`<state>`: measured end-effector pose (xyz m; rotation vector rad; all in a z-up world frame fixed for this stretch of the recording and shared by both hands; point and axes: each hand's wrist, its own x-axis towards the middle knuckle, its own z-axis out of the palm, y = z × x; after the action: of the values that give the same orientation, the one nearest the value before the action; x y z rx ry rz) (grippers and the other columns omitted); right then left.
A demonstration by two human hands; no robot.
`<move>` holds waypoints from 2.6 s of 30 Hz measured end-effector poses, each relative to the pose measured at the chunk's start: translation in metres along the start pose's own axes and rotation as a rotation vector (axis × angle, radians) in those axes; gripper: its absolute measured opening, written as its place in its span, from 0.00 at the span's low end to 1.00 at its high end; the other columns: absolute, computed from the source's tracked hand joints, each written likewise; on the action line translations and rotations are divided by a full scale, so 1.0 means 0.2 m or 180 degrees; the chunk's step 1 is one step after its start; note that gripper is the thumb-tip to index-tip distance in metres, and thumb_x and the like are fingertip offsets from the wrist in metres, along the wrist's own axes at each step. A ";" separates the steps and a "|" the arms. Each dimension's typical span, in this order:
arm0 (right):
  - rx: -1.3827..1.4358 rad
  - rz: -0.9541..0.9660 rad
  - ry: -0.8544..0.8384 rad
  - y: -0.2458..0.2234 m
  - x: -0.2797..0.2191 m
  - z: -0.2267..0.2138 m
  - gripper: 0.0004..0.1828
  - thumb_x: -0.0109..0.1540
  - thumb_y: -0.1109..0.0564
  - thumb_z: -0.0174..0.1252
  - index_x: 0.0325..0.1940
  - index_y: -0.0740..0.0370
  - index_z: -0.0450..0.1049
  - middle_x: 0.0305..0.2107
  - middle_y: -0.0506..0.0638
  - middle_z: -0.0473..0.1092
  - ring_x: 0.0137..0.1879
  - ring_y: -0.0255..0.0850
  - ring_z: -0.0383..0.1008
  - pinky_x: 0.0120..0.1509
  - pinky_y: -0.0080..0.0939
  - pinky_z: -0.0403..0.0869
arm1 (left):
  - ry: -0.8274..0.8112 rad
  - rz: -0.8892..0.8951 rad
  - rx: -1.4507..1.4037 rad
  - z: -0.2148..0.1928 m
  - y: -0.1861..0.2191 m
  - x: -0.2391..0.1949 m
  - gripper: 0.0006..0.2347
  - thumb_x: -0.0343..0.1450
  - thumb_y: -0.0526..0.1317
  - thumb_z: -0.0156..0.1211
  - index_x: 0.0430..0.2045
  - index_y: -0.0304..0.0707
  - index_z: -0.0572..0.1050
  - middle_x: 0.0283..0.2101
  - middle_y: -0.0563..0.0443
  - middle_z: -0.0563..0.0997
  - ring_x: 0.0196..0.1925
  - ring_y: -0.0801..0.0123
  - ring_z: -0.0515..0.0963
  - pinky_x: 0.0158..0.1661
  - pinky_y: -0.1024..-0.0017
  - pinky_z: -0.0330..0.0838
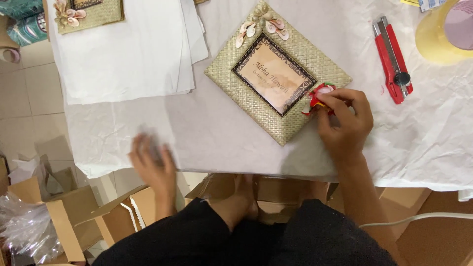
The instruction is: Cleaning decorative photo frames using a small cleaning tool to remove residue and marks from the surface.
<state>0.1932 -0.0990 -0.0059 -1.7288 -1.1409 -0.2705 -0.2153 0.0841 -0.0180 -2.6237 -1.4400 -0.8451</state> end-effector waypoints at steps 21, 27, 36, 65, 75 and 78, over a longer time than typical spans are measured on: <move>0.0010 -0.0084 -0.0330 0.06 -0.04 -0.03 0.09 0.64 0.67 0.71 0.48 0.62 0.84 0.42 0.55 0.73 0.45 0.54 0.75 0.47 0.49 0.76 | -0.4505 0.0861 0.1749 -0.16 -0.79 0.28 0.38 0.72 0.70 0.24 0.74 0.63 0.21 0.77 0.49 0.12 0.78 0.51 0.15 0.72 0.48 0.22; -0.0079 -0.0058 -0.0180 0.09 -0.03 -0.01 0.08 0.65 0.65 0.71 0.49 0.62 0.84 0.42 0.53 0.72 0.46 0.52 0.76 0.48 0.47 0.77 | -0.4400 0.0932 0.1666 -0.18 -0.79 0.27 0.37 0.74 0.67 0.28 0.75 0.59 0.24 0.78 0.44 0.15 0.78 0.46 0.19 0.73 0.46 0.25; -0.0030 0.0193 -0.0062 0.07 -0.03 0.00 0.07 0.66 0.66 0.69 0.49 0.62 0.83 0.42 0.52 0.70 0.46 0.50 0.76 0.50 0.46 0.76 | -0.4215 0.0953 0.1445 -0.22 -0.73 0.27 0.36 0.74 0.67 0.22 0.74 0.59 0.22 0.78 0.47 0.14 0.78 0.47 0.19 0.72 0.47 0.23; -0.0051 0.0279 -0.0267 -0.01 -0.03 -0.02 0.12 0.57 0.68 0.70 0.43 0.62 0.81 0.36 0.53 0.68 0.41 0.53 0.76 0.46 0.47 0.78 | -0.1075 0.0738 -0.1667 0.26 1.15 0.09 0.16 0.75 0.41 0.60 0.59 0.53 0.77 0.65 0.50 0.75 0.73 0.52 0.68 0.73 0.53 0.49; 0.0135 -0.0313 -0.0602 -0.08 0.00 0.06 0.13 0.56 0.66 0.70 0.44 0.61 0.83 0.42 0.56 0.75 0.48 0.53 0.79 0.52 0.49 0.79 | -0.0923 0.0655 -0.1688 0.26 1.17 0.12 0.15 0.75 0.41 0.61 0.58 0.53 0.77 0.64 0.51 0.76 0.72 0.54 0.69 0.73 0.54 0.49; 0.0086 -0.0277 -0.0558 -0.11 0.04 0.02 0.11 0.57 0.66 0.68 0.43 0.61 0.82 0.41 0.56 0.75 0.46 0.54 0.79 0.51 0.48 0.80 | -0.0928 0.0631 -0.1765 0.22 1.19 0.13 0.16 0.74 0.38 0.62 0.57 0.51 0.78 0.63 0.48 0.77 0.70 0.49 0.71 0.70 0.49 0.53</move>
<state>0.1793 -0.0890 0.0106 -1.7073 -1.3431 -0.1579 0.0038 -0.0198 0.0113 -3.3526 -1.0753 -0.9864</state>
